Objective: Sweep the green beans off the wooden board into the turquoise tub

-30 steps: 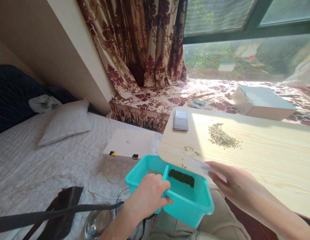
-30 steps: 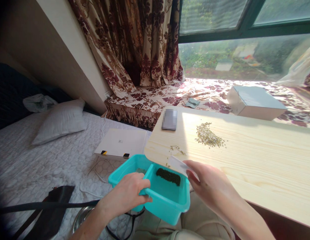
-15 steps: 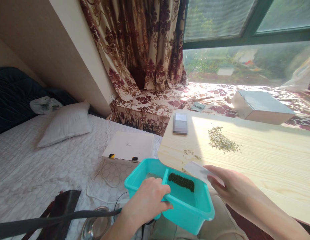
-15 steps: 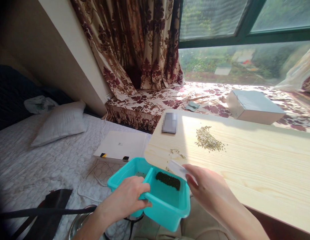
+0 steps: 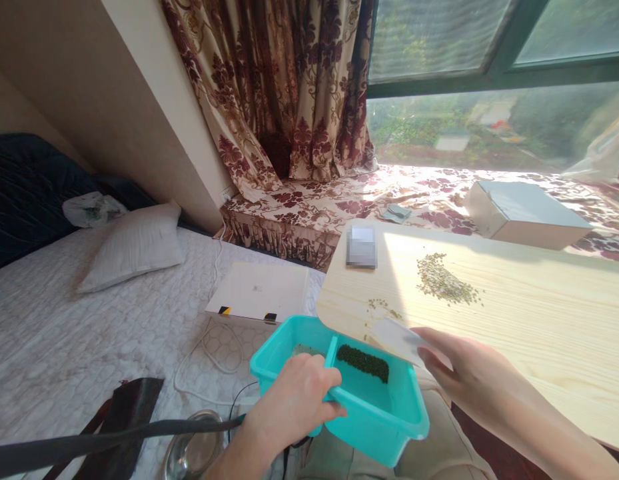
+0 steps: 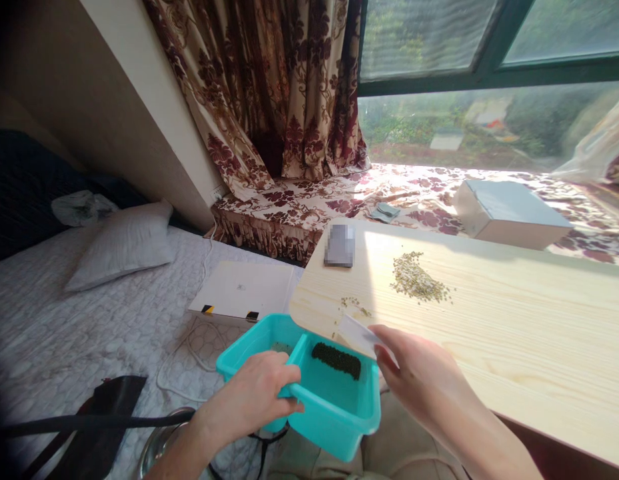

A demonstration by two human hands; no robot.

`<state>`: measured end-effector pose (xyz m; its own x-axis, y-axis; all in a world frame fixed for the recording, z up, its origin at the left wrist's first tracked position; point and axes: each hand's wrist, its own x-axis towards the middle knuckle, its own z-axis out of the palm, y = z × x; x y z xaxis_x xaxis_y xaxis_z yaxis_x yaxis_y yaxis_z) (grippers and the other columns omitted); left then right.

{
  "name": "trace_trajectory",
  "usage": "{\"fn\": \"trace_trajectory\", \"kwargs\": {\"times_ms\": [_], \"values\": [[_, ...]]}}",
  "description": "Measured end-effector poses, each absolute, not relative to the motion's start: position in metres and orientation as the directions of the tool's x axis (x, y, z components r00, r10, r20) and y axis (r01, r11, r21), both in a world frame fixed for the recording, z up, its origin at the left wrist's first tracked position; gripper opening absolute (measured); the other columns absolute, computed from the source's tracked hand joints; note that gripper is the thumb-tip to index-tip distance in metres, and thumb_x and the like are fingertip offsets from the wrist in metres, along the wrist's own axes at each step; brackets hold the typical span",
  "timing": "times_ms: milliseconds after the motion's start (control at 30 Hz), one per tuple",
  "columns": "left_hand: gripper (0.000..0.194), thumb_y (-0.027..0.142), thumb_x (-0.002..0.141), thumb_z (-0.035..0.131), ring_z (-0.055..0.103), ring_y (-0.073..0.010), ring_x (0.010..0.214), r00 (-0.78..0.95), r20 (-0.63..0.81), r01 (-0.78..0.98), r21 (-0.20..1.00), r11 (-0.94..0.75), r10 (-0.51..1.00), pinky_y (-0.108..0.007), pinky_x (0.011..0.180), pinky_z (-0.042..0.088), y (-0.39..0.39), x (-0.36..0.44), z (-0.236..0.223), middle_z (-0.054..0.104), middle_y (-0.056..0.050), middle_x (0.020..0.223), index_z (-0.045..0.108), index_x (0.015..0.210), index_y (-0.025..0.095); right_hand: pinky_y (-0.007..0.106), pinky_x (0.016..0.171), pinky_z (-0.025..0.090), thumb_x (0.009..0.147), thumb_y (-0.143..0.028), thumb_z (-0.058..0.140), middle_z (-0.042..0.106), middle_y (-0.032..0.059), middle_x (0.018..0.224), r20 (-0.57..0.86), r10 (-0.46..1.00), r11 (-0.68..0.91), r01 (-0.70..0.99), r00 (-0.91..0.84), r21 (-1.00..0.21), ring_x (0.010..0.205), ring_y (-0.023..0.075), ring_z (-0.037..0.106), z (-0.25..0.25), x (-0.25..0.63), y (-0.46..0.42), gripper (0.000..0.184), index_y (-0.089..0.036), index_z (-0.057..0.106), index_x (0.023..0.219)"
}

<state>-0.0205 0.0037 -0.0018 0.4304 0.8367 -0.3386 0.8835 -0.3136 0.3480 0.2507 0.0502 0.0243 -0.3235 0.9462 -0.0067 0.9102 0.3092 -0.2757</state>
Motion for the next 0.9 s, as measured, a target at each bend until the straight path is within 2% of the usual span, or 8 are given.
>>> {"fn": "trace_trajectory", "kwargs": {"times_ms": [200, 433, 600, 900], "values": [[0.028, 0.045, 0.086, 0.083, 0.064, -0.0247, 0.092, 0.429, -0.341, 0.883, 0.352, -0.31, 0.836, -0.03, 0.074, 0.045, 0.004, -0.02, -0.003, 0.064, -0.002, 0.087, 0.067, 0.085, 0.021, 0.029, 0.052, 0.044, 0.087, -0.029, 0.045, 0.076, 0.0033, 0.072, -0.073, 0.95, 0.268, 0.91, -0.305, -0.316, 0.06, 0.021, 0.069, 0.023, 0.248, 0.052, 0.032, -0.029, 0.075, 0.095], [0.029, 0.045, 0.086, 0.083, 0.063, -0.0248, 0.092, 0.425, -0.339, 0.885, 0.35, -0.307, 0.839, -0.03, 0.074, 0.045, 0.002, -0.021, -0.004, 0.064, -0.002, 0.088, 0.067, 0.085, 0.021, 0.03, 0.056, 0.044, 0.086, -0.03, 0.045, 0.078, 0.0045, 0.076, -0.036, 0.961, 0.245, 0.907, -0.273, -0.343, 0.066, 0.0226, 0.071, 0.02, 0.242, 0.059, 0.031, -0.027, 0.075, 0.094], [0.03, 0.047, 0.086, 0.083, 0.064, -0.0251, 0.092, 0.42, -0.34, 0.887, 0.35, -0.301, 0.842, -0.031, 0.074, 0.045, 0.002, -0.022, -0.006, 0.064, -0.002, 0.087, 0.067, 0.084, 0.021, 0.03, 0.055, 0.045, 0.088, -0.03, 0.042, 0.077, 0.005, 0.075, -0.042, 0.954, 0.263, 0.892, -0.298, -0.368, 0.062, 0.0221, 0.069, 0.022, 0.235, 0.059, 0.036, -0.027, 0.076, 0.1], [0.029, 0.046, 0.086, 0.082, 0.064, -0.0248, 0.089, 0.42, -0.332, 0.888, 0.344, -0.306, 0.845, -0.03, 0.071, 0.043, 0.003, -0.025, -0.003, 0.064, -0.002, 0.086, 0.068, 0.084, 0.022, 0.03, 0.055, 0.046, 0.088, -0.029, 0.042, 0.078, 0.0045, 0.076, -0.003, 0.953, 0.282, 0.89, -0.304, -0.359, 0.066, 0.0229, 0.072, 0.016, 0.23, 0.059, 0.039, -0.029, 0.077, 0.105]]}}
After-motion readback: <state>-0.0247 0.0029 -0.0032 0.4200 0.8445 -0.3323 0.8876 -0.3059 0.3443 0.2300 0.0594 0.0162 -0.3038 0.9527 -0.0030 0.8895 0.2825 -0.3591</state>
